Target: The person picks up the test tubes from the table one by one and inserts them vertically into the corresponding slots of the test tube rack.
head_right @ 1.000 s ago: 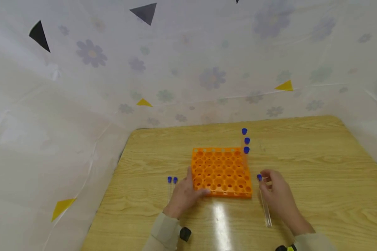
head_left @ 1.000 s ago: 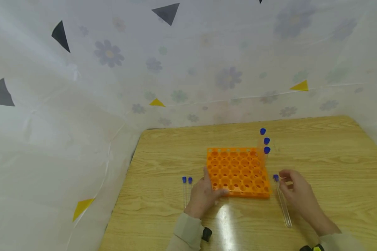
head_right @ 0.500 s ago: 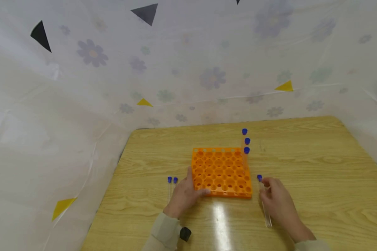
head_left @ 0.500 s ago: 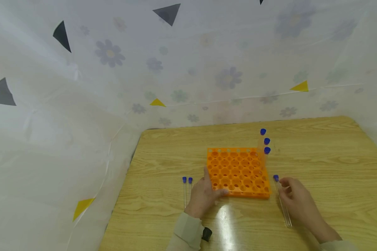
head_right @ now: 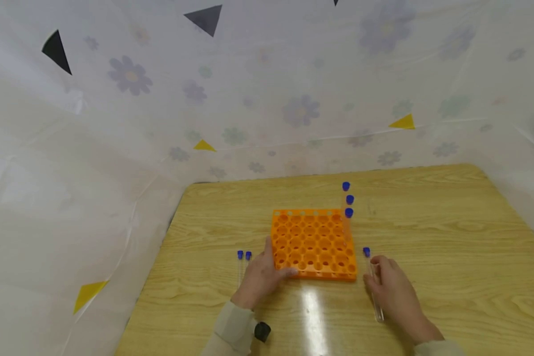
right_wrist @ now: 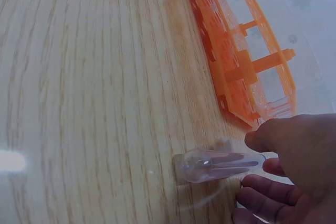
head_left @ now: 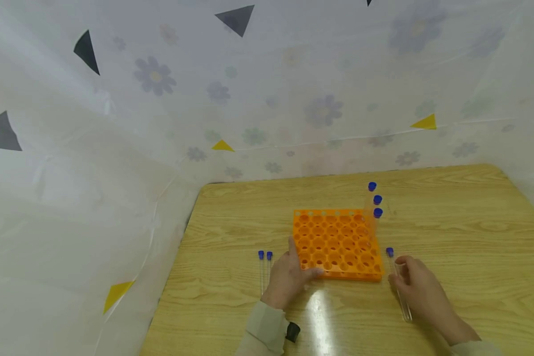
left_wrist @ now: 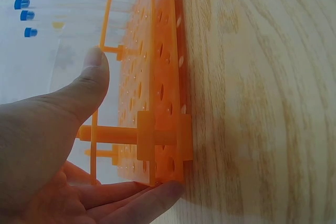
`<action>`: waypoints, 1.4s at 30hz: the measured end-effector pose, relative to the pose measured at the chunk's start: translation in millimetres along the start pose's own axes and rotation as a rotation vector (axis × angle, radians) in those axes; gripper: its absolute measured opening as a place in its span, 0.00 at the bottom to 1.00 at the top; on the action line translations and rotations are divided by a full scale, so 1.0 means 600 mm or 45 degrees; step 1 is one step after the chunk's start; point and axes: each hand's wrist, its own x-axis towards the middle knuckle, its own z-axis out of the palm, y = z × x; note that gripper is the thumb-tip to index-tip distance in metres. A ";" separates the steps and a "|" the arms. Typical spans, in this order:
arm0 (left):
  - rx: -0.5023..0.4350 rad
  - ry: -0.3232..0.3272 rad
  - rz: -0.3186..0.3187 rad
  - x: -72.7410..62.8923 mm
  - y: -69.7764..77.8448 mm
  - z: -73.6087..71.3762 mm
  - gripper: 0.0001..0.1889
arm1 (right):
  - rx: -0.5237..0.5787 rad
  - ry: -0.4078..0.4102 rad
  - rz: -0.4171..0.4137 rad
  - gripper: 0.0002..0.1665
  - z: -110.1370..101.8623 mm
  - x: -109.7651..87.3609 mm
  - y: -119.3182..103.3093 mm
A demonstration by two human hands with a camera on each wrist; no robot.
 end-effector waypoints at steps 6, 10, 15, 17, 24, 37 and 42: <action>-0.001 0.001 0.005 0.000 -0.001 0.000 0.63 | -0.055 -0.040 0.006 0.25 -0.001 0.002 0.000; -0.003 0.001 0.010 0.001 -0.002 0.001 0.63 | -0.065 -0.114 0.071 0.28 -0.003 0.003 -0.003; 0.012 0.000 0.002 0.002 -0.001 0.000 0.63 | -0.073 -0.187 0.129 0.30 -0.008 0.005 -0.004; 0.018 -0.004 -0.005 0.002 0.000 0.000 0.63 | -0.068 -0.208 0.139 0.30 -0.010 0.006 -0.003; 0.026 -0.008 -0.004 0.004 -0.002 0.001 0.63 | -0.010 -0.260 0.168 0.29 -0.018 0.009 -0.003; 0.021 0.001 0.001 0.002 -0.002 0.001 0.63 | 0.003 -0.204 0.140 0.27 -0.027 0.010 -0.002; 0.023 0.001 0.008 0.001 -0.001 -0.001 0.62 | 0.053 -0.153 0.128 0.25 -0.027 0.006 -0.003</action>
